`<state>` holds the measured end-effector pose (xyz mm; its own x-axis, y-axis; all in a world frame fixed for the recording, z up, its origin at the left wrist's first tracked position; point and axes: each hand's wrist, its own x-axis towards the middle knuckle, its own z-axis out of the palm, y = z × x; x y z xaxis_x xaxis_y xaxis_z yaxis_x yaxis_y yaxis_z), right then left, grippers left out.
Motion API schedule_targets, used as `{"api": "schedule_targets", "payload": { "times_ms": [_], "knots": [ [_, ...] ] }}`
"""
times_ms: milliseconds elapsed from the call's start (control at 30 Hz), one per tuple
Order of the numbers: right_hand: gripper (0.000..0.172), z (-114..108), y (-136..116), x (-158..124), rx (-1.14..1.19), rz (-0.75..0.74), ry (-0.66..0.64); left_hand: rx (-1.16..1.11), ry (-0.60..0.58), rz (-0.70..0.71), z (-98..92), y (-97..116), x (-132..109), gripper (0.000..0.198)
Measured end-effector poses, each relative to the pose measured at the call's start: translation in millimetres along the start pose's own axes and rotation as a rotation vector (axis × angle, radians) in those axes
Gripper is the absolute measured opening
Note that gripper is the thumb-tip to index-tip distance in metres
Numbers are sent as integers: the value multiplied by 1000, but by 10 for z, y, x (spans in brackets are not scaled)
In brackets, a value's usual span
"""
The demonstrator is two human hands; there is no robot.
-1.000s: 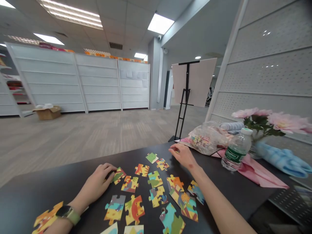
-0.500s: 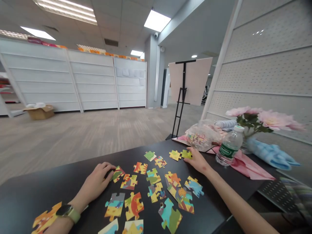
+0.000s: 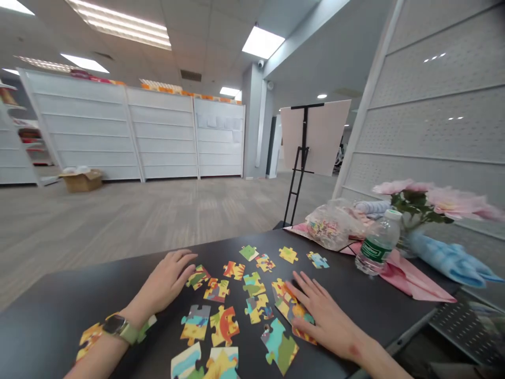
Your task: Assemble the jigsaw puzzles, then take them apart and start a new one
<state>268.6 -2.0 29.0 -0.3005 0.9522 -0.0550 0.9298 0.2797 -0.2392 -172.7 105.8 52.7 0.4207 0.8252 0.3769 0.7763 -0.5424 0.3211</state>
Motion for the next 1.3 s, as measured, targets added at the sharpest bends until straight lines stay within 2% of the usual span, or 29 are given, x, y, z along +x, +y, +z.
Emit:
{"api": "schedule_targets", "payload": {
  "times_ms": [67, 133, 167, 233, 300, 333, 400, 467, 567, 667, 767, 867, 967, 1067, 1167, 1233, 1300],
  "knots": [
    [63, 40, 9, -2, -32, 34, -14, 13, 19, -11, -147, 218, -144, 47],
    [59, 61, 79, 48, -56, 78, 10, 48, -33, -19, -140, 460, -450, 51],
    [58, 70, 114, 86, -63, 88, 26, 75, -55, -39, -63, 567, -650, 54],
    [60, 88, 136, 167, -64, 84, 48, 107, -183, -62, 202, 716, -1072, 64],
    [64, 109, 49, 235, -51, 54, 52, 108, -313, -146, 501, 767, -1421, 55],
    [66, 119, -41, 259, -38, 29, 48, 92, -374, -192, 618, 765, -1543, 54],
    [69, 137, -297, 281, 13, -53, 26, 85, -412, -291, 728, 732, -1670, 60],
    [72, 150, -602, 276, 86, -164, -23, 92, -385, -348, 678, 692, -1677, 71],
    [81, 140, -991, 240, 178, -287, -100, 136, -291, -377, 463, 650, -1598, 75],
    [85, 86, -1148, 189, 219, -340, -149, 190, -249, -412, 292, 636, -1517, 70],
    [82, 34, -1055, 133, 237, -373, -177, 197, -296, -442, 215, 673, -1454, 70],
    [74, 49, -781, 107, 226, -315, -162, 165, -327, -448, 158, 763, -1388, 70],
    [70, 115, -429, 135, 166, -198, -106, 85, -355, -394, 64, 833, -1302, 67],
    [68, 129, -183, 205, 129, -150, -18, 23, -319, -375, -43, 789, -1195, 65],
    [63, 45, -240, 326, 107, -138, 55, 81, -274, -510, -80, 650, -1044, 69],
    [62, -23, -457, 464, 109, -157, 43, 116, -271, -561, -32, 570, -903, 72],
    [62, -57, -750, 662, 132, -216, 15, 130, -265, -535, 68, 536, -737, 71]
  ]
}}
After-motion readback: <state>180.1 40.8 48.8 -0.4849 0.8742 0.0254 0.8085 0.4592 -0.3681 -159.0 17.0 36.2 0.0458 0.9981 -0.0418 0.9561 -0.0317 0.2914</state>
